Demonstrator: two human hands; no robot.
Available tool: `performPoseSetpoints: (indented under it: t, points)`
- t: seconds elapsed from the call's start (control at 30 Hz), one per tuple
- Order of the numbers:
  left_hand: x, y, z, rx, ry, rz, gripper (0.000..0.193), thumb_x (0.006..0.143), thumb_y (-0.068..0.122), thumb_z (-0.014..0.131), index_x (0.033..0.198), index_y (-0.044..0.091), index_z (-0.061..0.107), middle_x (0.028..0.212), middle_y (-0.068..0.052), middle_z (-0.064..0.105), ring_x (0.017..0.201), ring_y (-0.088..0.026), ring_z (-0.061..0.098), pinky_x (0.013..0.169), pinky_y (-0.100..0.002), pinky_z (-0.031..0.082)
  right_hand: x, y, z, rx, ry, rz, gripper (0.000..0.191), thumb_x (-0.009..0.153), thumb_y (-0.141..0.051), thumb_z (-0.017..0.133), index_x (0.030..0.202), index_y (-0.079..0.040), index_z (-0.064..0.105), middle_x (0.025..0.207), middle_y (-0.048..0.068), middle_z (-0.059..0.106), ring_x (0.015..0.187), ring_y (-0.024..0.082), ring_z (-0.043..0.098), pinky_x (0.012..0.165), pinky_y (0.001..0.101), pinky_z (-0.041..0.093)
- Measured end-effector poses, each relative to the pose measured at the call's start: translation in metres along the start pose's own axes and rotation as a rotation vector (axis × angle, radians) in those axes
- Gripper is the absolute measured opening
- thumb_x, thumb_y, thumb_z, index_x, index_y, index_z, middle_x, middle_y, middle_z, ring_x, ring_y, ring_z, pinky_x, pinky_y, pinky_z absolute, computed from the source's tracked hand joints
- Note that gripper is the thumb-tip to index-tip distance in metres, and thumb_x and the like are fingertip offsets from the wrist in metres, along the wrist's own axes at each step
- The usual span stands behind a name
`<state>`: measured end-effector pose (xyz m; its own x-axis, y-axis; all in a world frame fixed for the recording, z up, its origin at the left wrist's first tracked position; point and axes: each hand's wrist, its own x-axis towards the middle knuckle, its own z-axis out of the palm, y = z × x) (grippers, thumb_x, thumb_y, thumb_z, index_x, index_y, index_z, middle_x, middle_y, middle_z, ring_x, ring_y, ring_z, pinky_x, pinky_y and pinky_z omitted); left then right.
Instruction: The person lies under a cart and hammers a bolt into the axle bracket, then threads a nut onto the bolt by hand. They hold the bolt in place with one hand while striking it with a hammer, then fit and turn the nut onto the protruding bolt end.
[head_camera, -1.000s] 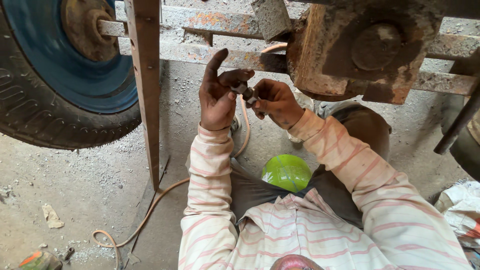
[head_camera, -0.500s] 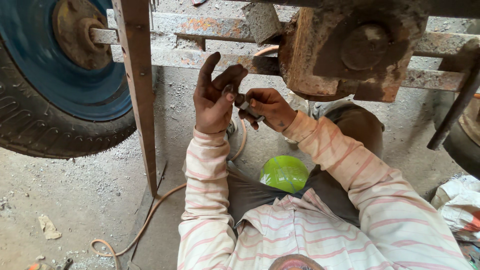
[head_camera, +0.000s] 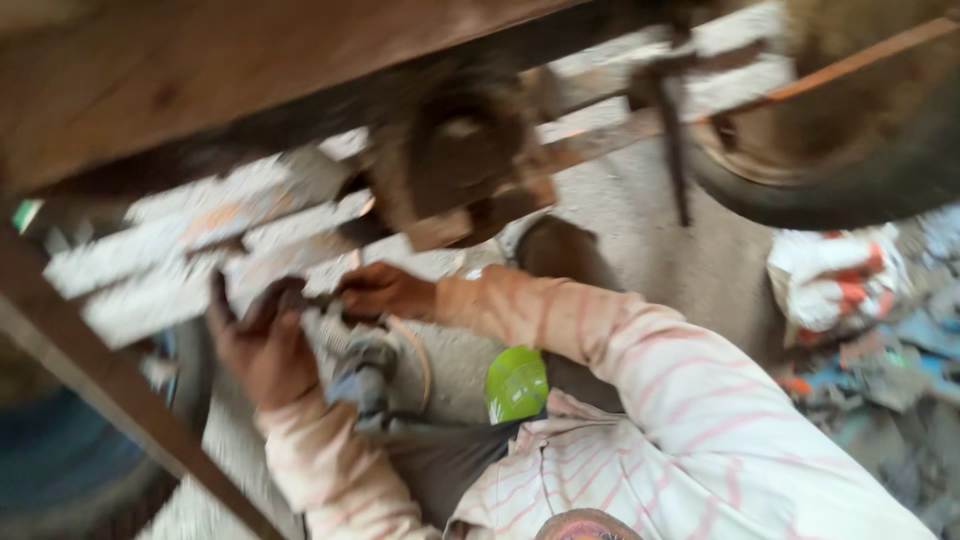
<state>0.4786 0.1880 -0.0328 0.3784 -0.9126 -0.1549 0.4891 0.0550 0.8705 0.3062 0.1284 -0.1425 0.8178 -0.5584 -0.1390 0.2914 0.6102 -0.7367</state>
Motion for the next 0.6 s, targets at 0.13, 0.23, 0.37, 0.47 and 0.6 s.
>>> performPoseSetpoints:
  t: [0.13,0.23,0.37,0.47,0.6]
  points:
    - [0.001,0.002,0.012,-0.203,-0.112,0.003,0.101,0.093,0.001,0.077,0.17,0.0,0.013,0.13,-0.03,0.068,0.122,-0.033,0.072,0.112,-0.039,0.057,-0.001,-0.012,0.003,0.027,-0.07,-0.022,0.027,0.108,-0.03,0.061,0.11,-0.003,0.067,0.09,0.005,0.073,0.065,0.006,0.058,0.051,0.0245,0.047]
    - [0.004,-0.003,0.017,-0.005,-0.046,0.034,0.089,0.104,-0.002,0.074,0.171,-0.004,0.016,0.127,-0.032,0.062,0.119,-0.034,0.068,0.11,-0.04,0.054,-0.004,-0.023,0.007,0.044,-0.085,-0.029,0.028,0.108,-0.031,0.061,0.111,-0.004,0.065,0.091,0.005,0.072,0.066,0.006,0.058,0.051,0.0245,0.046]
    - [0.002,0.001,0.019,0.031,-0.024,0.006,0.092,0.101,-0.002,0.073,0.174,-0.001,0.017,0.124,-0.028,0.07,0.11,-0.028,0.067,0.102,-0.033,0.052,-0.007,-0.032,0.007,0.021,-0.025,0.007,0.027,0.108,-0.032,0.06,0.111,-0.005,0.065,0.091,0.004,0.071,0.067,0.005,0.058,0.051,0.0237,0.046]
    - [0.003,0.002,0.025,-0.194,-0.09,0.009,0.094,0.088,0.0,0.074,0.164,-0.004,0.019,0.121,-0.027,0.074,0.12,-0.033,0.073,0.113,-0.04,0.058,-0.008,-0.035,0.007,-0.018,-0.027,-0.026,0.028,0.108,-0.033,0.061,0.109,-0.005,0.065,0.091,0.003,0.071,0.067,0.005,0.057,0.052,0.0237,0.046]
    - [0.01,-0.003,0.031,-0.178,-0.092,0.045,0.09,0.1,0.001,0.078,0.164,-0.004,0.015,0.125,-0.027,0.067,0.119,-0.034,0.07,0.11,-0.042,0.057,-0.008,-0.035,0.007,-0.028,-0.025,-0.01,0.028,0.108,-0.033,0.061,0.109,-0.005,0.065,0.09,0.002,0.071,0.068,0.004,0.057,0.053,0.0233,0.046]
